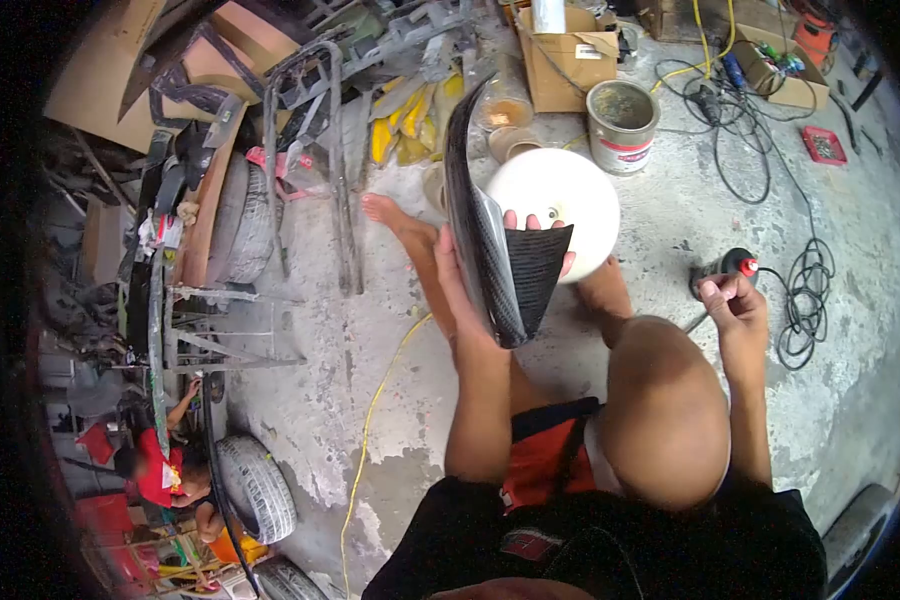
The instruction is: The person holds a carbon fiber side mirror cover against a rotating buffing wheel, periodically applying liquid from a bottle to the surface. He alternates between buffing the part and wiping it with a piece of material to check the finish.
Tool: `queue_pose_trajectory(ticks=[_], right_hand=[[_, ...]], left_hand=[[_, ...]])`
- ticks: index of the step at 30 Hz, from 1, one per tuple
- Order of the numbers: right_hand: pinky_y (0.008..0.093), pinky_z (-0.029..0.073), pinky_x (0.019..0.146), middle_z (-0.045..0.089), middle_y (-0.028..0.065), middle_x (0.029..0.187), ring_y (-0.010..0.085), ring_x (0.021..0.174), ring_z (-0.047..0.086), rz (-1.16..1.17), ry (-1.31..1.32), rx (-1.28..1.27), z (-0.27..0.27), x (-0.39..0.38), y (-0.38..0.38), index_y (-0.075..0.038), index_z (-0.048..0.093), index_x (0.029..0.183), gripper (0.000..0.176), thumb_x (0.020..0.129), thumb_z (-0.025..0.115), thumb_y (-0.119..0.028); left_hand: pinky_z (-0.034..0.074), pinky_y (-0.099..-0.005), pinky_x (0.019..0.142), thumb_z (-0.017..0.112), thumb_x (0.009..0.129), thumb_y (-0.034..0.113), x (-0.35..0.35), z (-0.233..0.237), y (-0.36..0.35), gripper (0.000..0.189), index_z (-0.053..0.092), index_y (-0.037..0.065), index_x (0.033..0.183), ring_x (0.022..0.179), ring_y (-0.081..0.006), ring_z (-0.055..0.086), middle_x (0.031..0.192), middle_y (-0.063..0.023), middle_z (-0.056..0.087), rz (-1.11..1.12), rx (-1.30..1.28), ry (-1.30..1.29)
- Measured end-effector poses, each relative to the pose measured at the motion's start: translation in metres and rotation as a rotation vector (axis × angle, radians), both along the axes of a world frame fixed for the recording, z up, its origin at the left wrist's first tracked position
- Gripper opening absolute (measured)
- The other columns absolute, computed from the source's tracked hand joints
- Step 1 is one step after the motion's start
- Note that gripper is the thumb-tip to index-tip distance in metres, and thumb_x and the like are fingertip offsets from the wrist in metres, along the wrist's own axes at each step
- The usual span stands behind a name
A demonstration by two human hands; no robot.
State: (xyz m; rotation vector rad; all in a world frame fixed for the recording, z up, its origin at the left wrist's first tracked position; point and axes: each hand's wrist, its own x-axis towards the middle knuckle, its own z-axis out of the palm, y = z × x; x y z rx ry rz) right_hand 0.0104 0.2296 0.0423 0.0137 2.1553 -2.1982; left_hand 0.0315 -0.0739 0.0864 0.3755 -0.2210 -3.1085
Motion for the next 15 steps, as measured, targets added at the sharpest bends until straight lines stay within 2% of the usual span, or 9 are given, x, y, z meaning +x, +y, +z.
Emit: queue_pose_trajectory(ticks=[1,3,4,7,8,11,14,15], right_hand=[[0.0266,0.044,0.082,0.066,0.0042,0.094,0.0098,0.086,0.056,-0.013,0.005,-0.018,0.003,0.002,0.0,-0.01,0.049,0.077,0.024,0.094,0.065,-0.006],[0.0287,0.046,0.084,0.067,0.007,0.097,0.0125,0.089,0.059,-0.01,0.099,-0.018,0.012,0.01,-0.002,-0.006,0.053,0.084,0.016,0.095,0.064,-0.005],[0.0297,0.047,0.084,0.066,0.0089,0.098,0.0141,0.089,0.06,-0.01,0.144,-0.039,0.027,0.018,-0.009,-0.005,0.054,0.085,0.014,0.095,0.064,-0.006],[0.0323,0.048,0.084,0.065,0.0137,0.101,0.0176,0.09,0.06,0.065,0.245,-0.02,0.061,0.044,-0.018,-0.004,0.056,0.088,0.013,0.096,0.062,-0.011],[0.0329,0.047,0.084,0.064,0.0143,0.098,0.0179,0.089,0.06,0.042,0.228,-0.027,0.069,0.05,-0.021,-0.003,0.056,0.088,0.015,0.096,0.062,-0.014],[0.0309,0.047,0.08,0.064,0.0106,0.097,0.0148,0.087,0.058,0.034,0.289,0.126,0.065,0.057,-0.02,-0.001,0.058,0.09,0.013,0.097,0.059,-0.012],[0.027,0.046,0.073,0.062,0.0052,0.09,0.0102,0.08,0.056,0.06,0.104,-0.003,0.056,0.062,-0.027,-0.002,0.059,0.092,0.012,0.099,0.057,-0.011],[0.0263,0.046,0.071,0.061,0.003,0.087,0.0088,0.078,0.055,0.03,0.128,-0.008,0.051,0.063,-0.03,-0.002,0.059,0.094,0.01,0.099,0.058,-0.011]], left_hand=[[0.044,-0.0684,0.098,0.045,0.093,0.06,-0.003,0.005,0.0,0.071,0.044,0.011,0.144,0.119,-0.0428,0.057,0.128,-0.0182,0.062,-0.012,0.02,0.007],[0.04,-0.0727,0.099,0.046,0.092,0.062,-0.014,0.012,0.003,0.073,0.046,0.006,0.139,0.124,-0.045,0.051,0.126,-0.0174,0.058,-0.176,-0.114,0.097],[0.043,-0.0722,0.096,0.04,0.095,0.06,-0.023,0.014,0.006,0.072,0.046,0.005,0.14,0.119,-0.0449,0.057,0.125,-0.0204,0.061,-0.194,-0.112,0.064],[0.044,-0.0713,0.096,0.041,0.096,0.057,-0.046,0.023,0.025,0.069,0.047,0.004,0.14,0.113,-0.0426,0.061,0.127,-0.0221,0.06,-0.371,-0.105,0.198],[0.046,-0.0699,0.094,0.042,0.096,0.057,-0.058,0.016,0.033,0.068,0.046,0.005,0.141,0.11,-0.0403,0.064,0.13,-0.022,0.06,-0.384,-0.151,0.128],[0.047,-0.0685,0.094,0.043,0.096,0.057,-0.078,0.015,0.063,0.069,0.047,0.005,0.14,0.111,-0.0399,0.063,0.13,-0.0213,0.06,-0.522,-0.187,0.205],[0.048,-0.0669,0.093,0.045,0.096,0.058,-0.086,0.018,0.091,0.067,0.051,0.007,0.138,0.108,-0.0391,0.064,0.126,-0.0196,0.062,-0.62,-0.106,0.188],[0.049,-0.0666,0.091,0.046,0.096,0.058,-0.088,0.018,0.096,0.066,0.052,0.008,0.137,0.107,-0.0388,0.064,0.124,-0.0193,0.063,-0.681,-0.08,0.169]])
